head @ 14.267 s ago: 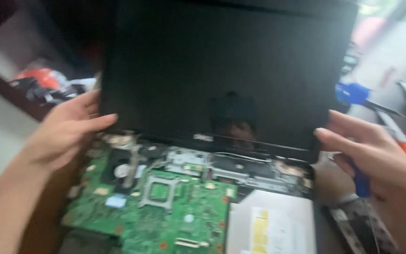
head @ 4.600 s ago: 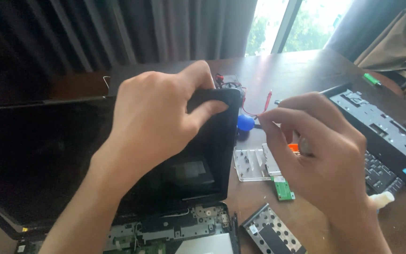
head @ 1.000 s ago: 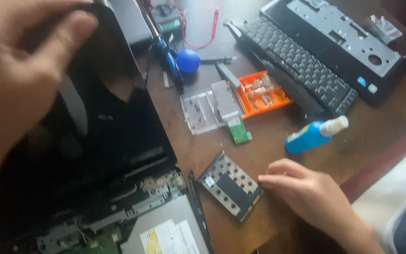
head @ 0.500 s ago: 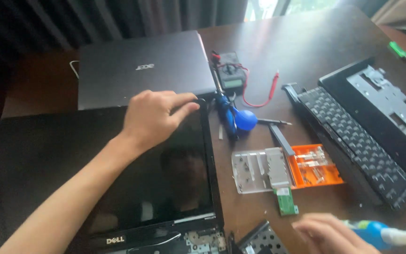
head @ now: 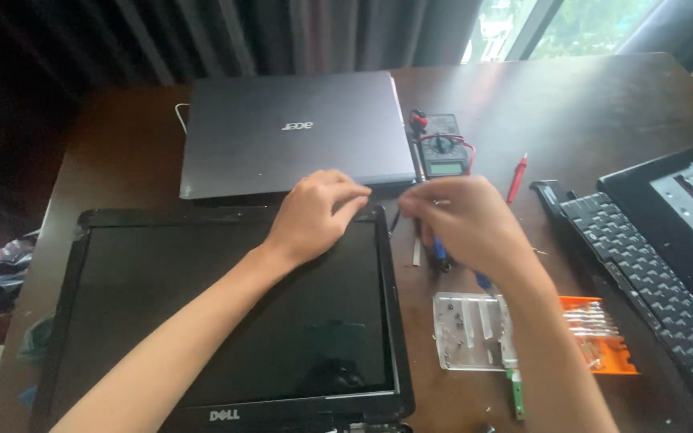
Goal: Routing antenna cables into the plastic frame of a laptop screen assembly using a small tool.
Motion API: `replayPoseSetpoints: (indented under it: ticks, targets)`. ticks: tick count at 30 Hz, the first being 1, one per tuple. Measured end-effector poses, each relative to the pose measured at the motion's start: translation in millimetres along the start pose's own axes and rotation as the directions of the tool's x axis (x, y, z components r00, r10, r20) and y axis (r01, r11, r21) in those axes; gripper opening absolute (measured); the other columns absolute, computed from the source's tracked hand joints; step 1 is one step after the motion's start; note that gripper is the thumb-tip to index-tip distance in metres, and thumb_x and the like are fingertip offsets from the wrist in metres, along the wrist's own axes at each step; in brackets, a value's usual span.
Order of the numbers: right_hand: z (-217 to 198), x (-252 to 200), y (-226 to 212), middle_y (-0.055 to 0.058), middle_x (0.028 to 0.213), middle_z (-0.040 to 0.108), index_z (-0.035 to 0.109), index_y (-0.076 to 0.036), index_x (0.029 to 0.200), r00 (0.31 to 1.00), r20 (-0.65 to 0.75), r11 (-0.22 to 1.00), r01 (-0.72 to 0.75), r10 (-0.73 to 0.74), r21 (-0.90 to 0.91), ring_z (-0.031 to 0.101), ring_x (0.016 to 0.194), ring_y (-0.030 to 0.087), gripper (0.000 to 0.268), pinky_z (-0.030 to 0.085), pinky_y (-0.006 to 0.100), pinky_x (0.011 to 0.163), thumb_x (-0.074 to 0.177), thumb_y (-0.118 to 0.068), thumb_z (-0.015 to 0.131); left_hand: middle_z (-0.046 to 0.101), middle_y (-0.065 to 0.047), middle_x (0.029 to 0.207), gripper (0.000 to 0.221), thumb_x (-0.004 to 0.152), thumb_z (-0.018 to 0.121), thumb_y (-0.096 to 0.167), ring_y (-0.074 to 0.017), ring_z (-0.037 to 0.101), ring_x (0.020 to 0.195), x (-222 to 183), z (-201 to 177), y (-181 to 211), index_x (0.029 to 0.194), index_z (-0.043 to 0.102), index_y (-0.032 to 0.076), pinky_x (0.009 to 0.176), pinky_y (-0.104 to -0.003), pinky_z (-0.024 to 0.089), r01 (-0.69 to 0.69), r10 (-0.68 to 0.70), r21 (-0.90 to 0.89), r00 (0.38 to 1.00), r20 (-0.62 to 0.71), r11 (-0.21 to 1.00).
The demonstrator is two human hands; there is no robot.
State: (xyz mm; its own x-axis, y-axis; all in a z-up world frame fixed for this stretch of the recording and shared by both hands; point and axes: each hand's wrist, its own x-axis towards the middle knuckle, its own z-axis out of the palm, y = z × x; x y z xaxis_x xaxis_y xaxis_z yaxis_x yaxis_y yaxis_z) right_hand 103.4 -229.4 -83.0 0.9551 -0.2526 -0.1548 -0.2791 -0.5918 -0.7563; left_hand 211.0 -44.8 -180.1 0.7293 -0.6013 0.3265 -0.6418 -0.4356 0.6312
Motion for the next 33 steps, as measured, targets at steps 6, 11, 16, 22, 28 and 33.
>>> replayPoseSetpoints:
  ticks: [6, 11, 16, 22, 28, 33]
  targets:
    - [25, 41, 16, 0.010, 0.061, 0.071, 0.077, -0.003, 0.118, 0.998, -0.005, 0.996, 0.065, -0.065, -0.055, 0.071, 0.061, 0.022, 0.029, 0.051, 0.037, 0.062, 0.095, -0.015, 0.064, 0.077, -0.001, 0.097, 0.018, 0.093, 0.073, 0.018, -0.0210, 0.074, 0.096, 14, -1, 16, 0.110, 0.077, 0.023, 0.087, -0.035, 0.060, -0.073, 0.054, -0.258, 0.995, -0.079, 0.963]
    - [36, 47, 24, 0.009, 0.061, 0.073, 0.081, -0.008, 0.114, 0.999, 0.037, 0.985, 0.023, -0.016, -0.170, 0.073, 0.064, 0.025, 0.029, 0.050, 0.035, 0.061, 0.096, -0.016, 0.060, 0.076, -0.001, 0.092, 0.012, 0.094, 0.072, 0.015, -0.0200, 0.074, 0.089, 14, 10, 4, 0.104, 0.077, 0.019, 0.083, -0.035, 0.060, -0.053, 0.042, -0.248, 0.998, -0.048, 0.967]
    - [42, 47, 30, 0.007, 0.063, 0.076, 0.080, -0.012, 0.116, 0.999, 0.033, 0.988, 0.007, -0.002, -0.157, 0.074, 0.066, 0.023, 0.028, 0.050, 0.034, 0.061, 0.095, -0.019, 0.064, 0.076, -0.004, 0.089, 0.014, 0.095, 0.069, 0.009, -0.0257, 0.075, 0.091, 9, 10, 3, 0.107, 0.074, 0.016, 0.083, -0.038, 0.061, -0.082, 0.060, -0.259, 0.994, -0.093, 0.962]
    - [44, 42, 20, 0.009, 0.067, 0.078, 0.080, -0.012, 0.115, 1.000, 0.015, 0.984, 0.016, -0.014, -0.179, 0.074, 0.073, 0.025, 0.028, 0.052, 0.035, 0.064, 0.095, -0.016, 0.062, 0.076, -0.004, 0.095, 0.017, 0.100, 0.060, 0.010, -0.0243, 0.073, 0.098, 5, 17, -3, 0.111, 0.071, 0.015, 0.087, -0.038, 0.061, -0.057, 0.050, -0.198, 0.998, -0.037, 0.979]
    - [54, 50, 38, 0.011, 0.094, 0.079, 0.080, -0.018, 0.113, 0.986, -0.068, 0.972, 0.137, -0.152, -0.190, 0.073, 0.098, 0.034, 0.028, 0.058, 0.046, 0.076, 0.095, -0.011, 0.059, 0.077, -0.004, 0.097, 0.015, 0.100, 0.063, 0.015, -0.0242, 0.073, 0.100, 3, 8, 3, 0.113, 0.071, 0.017, 0.084, -0.037, 0.062, -0.069, 0.025, -0.278, 0.987, -0.158, 0.958]
    - [51, 34, -5, 0.017, 0.097, 0.077, 0.079, -0.009, 0.115, 0.957, -0.030, 0.936, 0.274, -0.288, -0.220, 0.073, 0.089, 0.036, 0.027, 0.058, 0.045, 0.076, 0.098, -0.008, 0.058, 0.076, -0.008, 0.097, 0.014, 0.101, 0.063, 0.018, -0.0272, 0.072, 0.099, -21, -52, -21, 0.110, 0.072, 0.016, 0.084, -0.039, 0.060, -0.092, 0.074, -0.110, 0.984, -0.159, 0.990]
